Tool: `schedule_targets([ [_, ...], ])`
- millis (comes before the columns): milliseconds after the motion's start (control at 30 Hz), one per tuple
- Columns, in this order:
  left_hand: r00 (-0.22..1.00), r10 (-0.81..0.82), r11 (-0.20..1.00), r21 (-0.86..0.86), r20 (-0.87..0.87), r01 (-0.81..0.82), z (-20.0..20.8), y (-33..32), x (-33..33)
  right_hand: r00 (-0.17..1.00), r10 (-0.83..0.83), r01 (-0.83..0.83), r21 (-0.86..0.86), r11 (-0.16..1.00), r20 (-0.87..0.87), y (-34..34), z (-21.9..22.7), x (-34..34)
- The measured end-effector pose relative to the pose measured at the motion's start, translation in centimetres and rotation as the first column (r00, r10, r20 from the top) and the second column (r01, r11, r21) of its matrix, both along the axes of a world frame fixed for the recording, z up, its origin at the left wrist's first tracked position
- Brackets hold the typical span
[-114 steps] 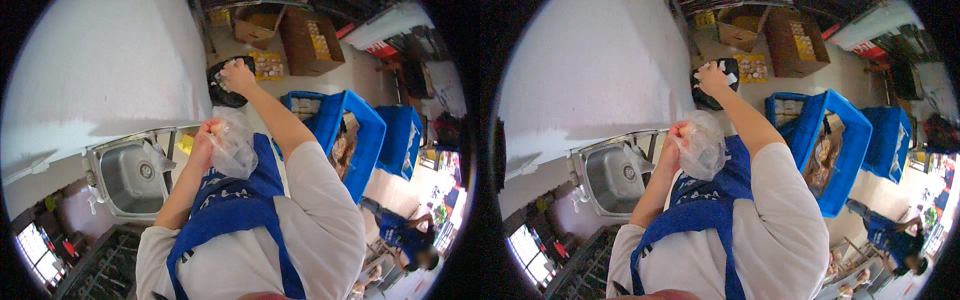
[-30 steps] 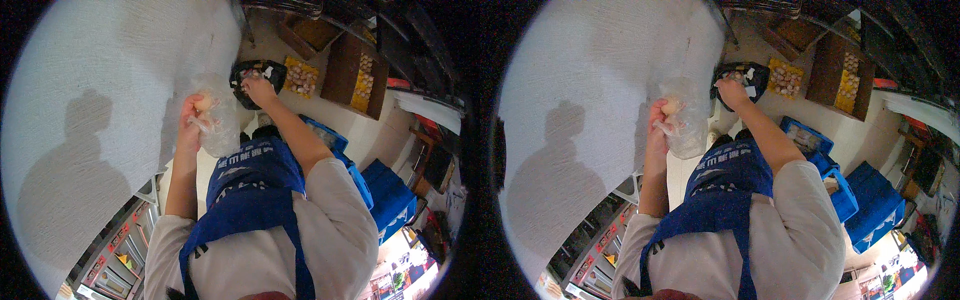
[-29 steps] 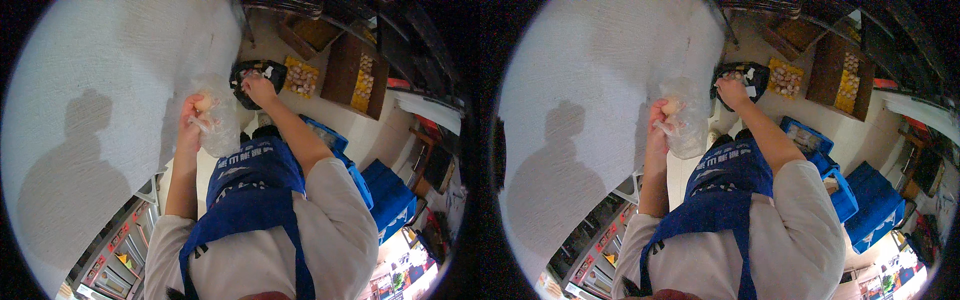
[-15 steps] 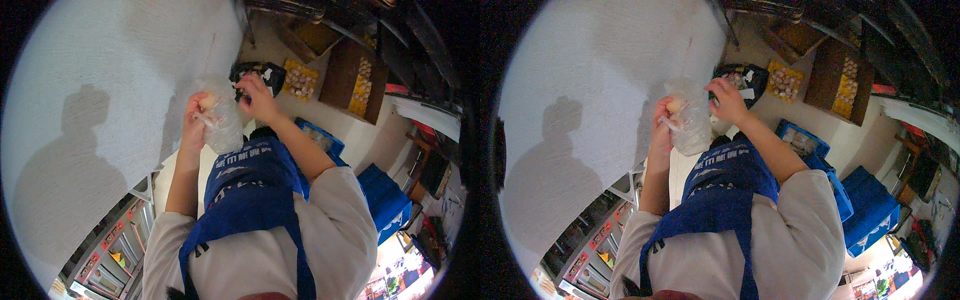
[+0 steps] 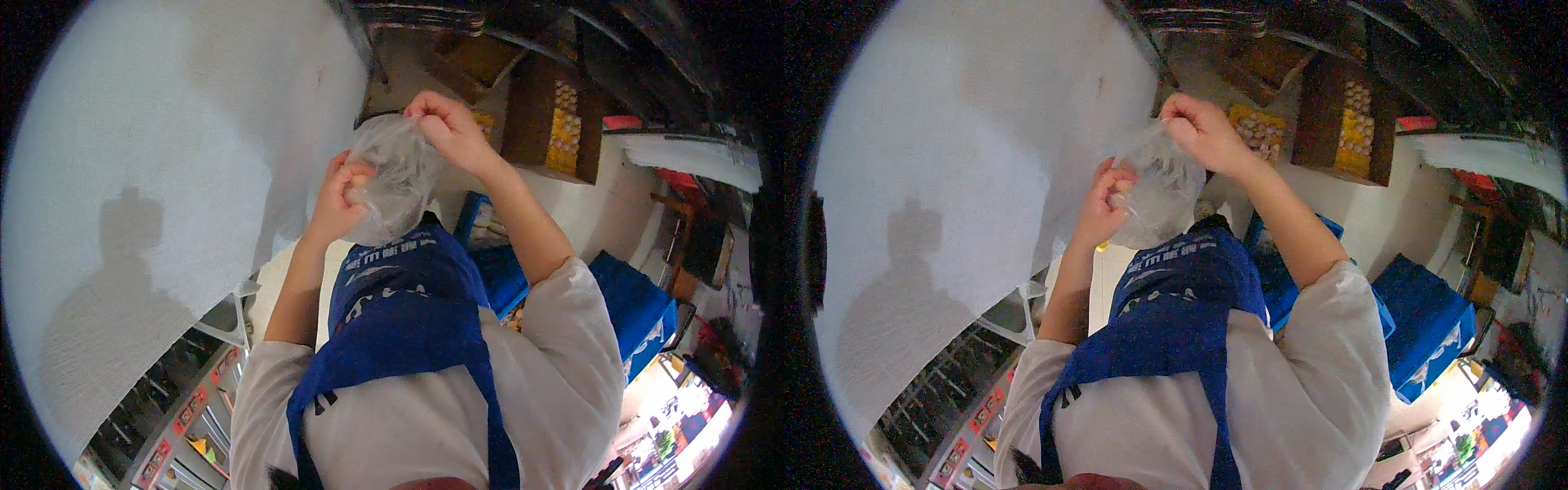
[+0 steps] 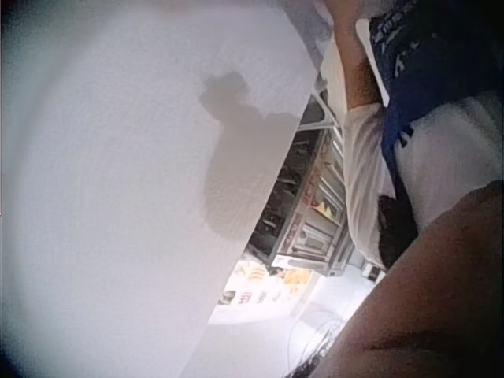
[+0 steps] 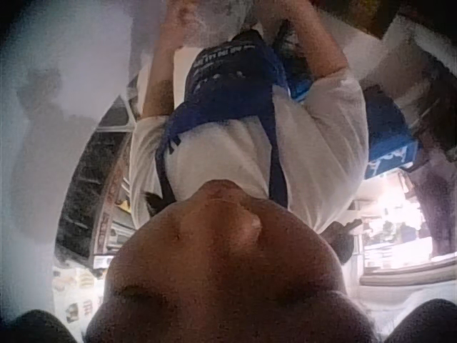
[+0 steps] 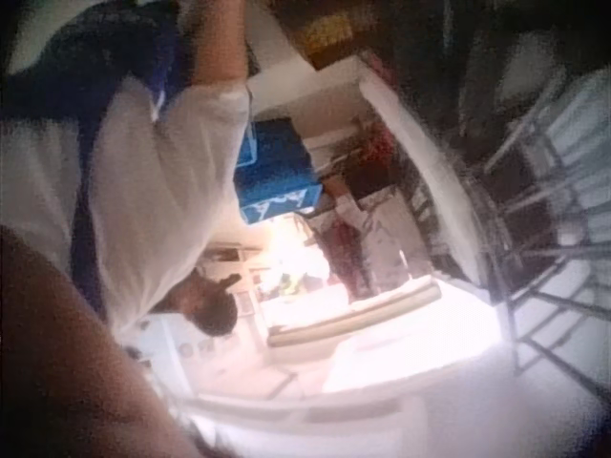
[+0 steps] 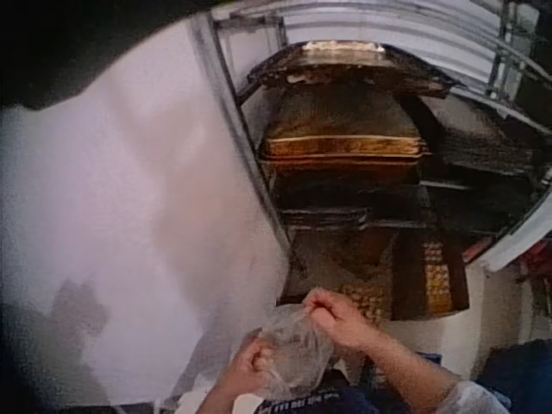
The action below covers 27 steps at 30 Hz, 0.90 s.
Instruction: The person takes eggs from a crate, cracks them, and puts them into a large mixing bowl containing dough, and then picks up the empty shells and places them in a plastic bag.
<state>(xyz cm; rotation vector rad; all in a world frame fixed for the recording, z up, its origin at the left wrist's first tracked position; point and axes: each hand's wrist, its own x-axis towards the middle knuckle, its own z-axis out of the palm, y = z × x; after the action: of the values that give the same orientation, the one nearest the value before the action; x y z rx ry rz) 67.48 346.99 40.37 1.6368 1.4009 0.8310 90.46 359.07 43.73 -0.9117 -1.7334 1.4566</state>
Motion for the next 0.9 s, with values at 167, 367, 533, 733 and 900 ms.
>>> schedule_targets([
  [167,0.996,-0.086,0.985,-0.15,0.004,0.085,2.2,0.9,3.7,0.966,-0.176,0.074,-0.448,0.891,-0.19,-2.5,4.2,1.0],
  [367,0.801,-0.425,0.885,-0.007,-0.422,0.466,1.2,2.7,7.5,0.814,-0.459,0.06,-0.734,0.677,-0.357,-5.0,7.7,4.9],
  [533,0.668,-0.6,0.708,0.098,-0.439,0.7,-0.2,4.5,10.0,0.568,-0.71,0.213,-0.758,0.616,-0.417,-8.7,9.3,9.2],
  [733,0.434,-0.78,0.501,-0.035,-0.451,0.865,-0.3,6.5,11.6,0.353,-0.828,0.397,-0.732,0.554,-0.436,-14.8,10.6,12.0],
  [900,0.344,-0.871,0.455,-0.31,-0.351,0.835,-0.8,7.6,13.7,0.252,-0.856,0.515,-0.687,0.513,-0.451,-18.4,10.5,12.9],
])
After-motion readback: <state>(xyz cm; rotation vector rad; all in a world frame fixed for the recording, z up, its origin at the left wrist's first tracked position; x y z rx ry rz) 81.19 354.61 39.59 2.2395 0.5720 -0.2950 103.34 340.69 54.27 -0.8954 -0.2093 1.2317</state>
